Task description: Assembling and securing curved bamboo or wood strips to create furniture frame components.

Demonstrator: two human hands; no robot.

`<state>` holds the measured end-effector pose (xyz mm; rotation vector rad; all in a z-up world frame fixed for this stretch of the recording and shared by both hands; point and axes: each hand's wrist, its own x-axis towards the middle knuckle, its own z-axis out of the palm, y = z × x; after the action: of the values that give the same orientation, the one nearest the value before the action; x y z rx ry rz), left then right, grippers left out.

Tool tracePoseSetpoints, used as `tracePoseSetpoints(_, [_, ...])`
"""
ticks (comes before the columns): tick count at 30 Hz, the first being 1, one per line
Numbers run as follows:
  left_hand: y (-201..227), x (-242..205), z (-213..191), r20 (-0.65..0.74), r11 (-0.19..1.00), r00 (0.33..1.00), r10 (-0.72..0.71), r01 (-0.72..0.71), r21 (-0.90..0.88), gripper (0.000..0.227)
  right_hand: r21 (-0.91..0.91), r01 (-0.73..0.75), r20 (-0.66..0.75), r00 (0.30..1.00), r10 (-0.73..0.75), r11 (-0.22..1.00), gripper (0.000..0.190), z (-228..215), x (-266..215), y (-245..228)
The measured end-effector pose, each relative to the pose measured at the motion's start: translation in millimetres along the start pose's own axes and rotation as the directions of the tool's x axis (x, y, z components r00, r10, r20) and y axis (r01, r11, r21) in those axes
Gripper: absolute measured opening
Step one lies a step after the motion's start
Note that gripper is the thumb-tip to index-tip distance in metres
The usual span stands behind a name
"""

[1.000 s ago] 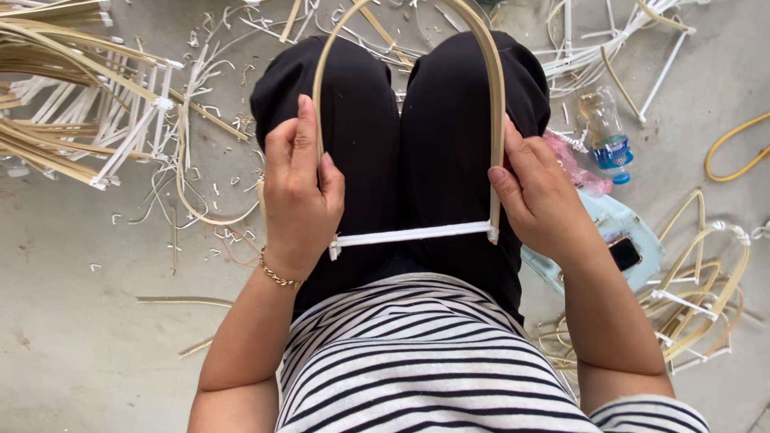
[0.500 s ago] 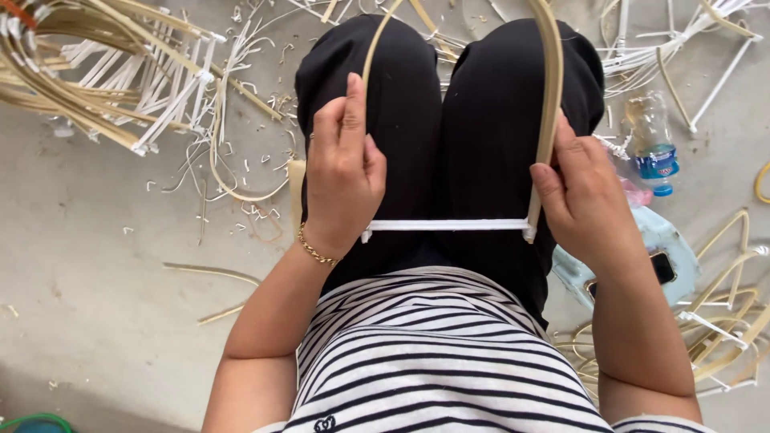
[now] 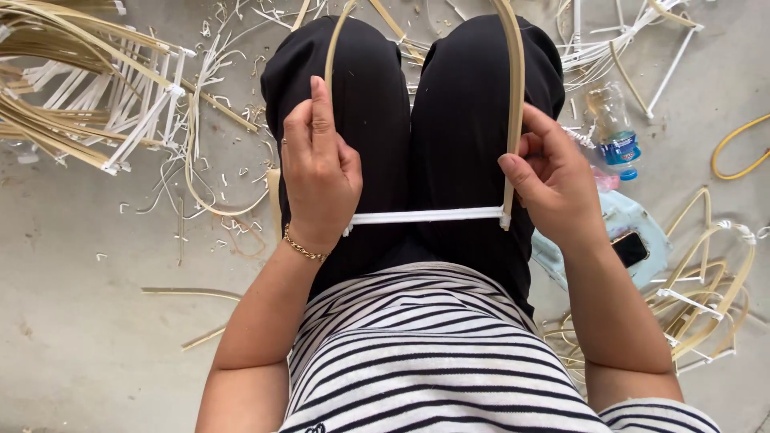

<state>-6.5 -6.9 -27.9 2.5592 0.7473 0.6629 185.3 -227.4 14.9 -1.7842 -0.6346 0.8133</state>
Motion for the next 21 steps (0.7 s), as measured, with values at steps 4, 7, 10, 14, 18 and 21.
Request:
tracePoseSetpoints(4, [-8.4, -6.5, -4.7, -0.048, 1.000, 0.999, 0.018, -0.019, -0.017, 0.070, 0.190, -0.159, 0.072, 0.986, 0.148, 0.969, 0.039, -2.6, -7.2, 1.3])
tracePoseSetpoints(7, [-13.2, -8.0, -16.5, -0.080, 0.994, 0.997, 0.018, -0.027, -0.108, 0.061, 0.218, -0.135, 0.090, 0.989, 0.117, 0.967, 0.032, 2.4, -10.4, -7.9])
tracePoseSetpoints(10, [-21.7, -11.7, -26.2, -0.082, 0.960, 0.996, -0.030, 0.006, -0.280, 0.051, 0.214, -0.097, 0.043, 0.995, 0.090, 0.972, 0.031, 12.4, -16.0, -17.2])
tracePoseSetpoints(14, [-24.1, -15.7, -50.8, -0.093, 0.854, 0.994, -0.063, 0.005, -0.520, 0.045, 0.236, -0.019, 0.003, 1.000, 0.019, 0.972, 0.028, 21.2, -30.3, -19.1])
tracePoseSetpoints(18, [-21.5, -19.2, -64.3, -0.007, 0.630, 0.990, -0.138, 0.082, -0.772, 0.045, 0.280, 0.041, -0.021, 0.999, -0.036, 0.959, 0.029, 20.5, -44.1, -20.1])
tracePoseSetpoints(21, [-16.1, -29.7, -75.7, 0.163, 0.395, 0.974, -0.157, 0.213, -0.894, 0.050, 0.395, 0.083, -0.020, 0.996, -0.082, 0.915, 0.029, 13.1, -63.4, -19.1])
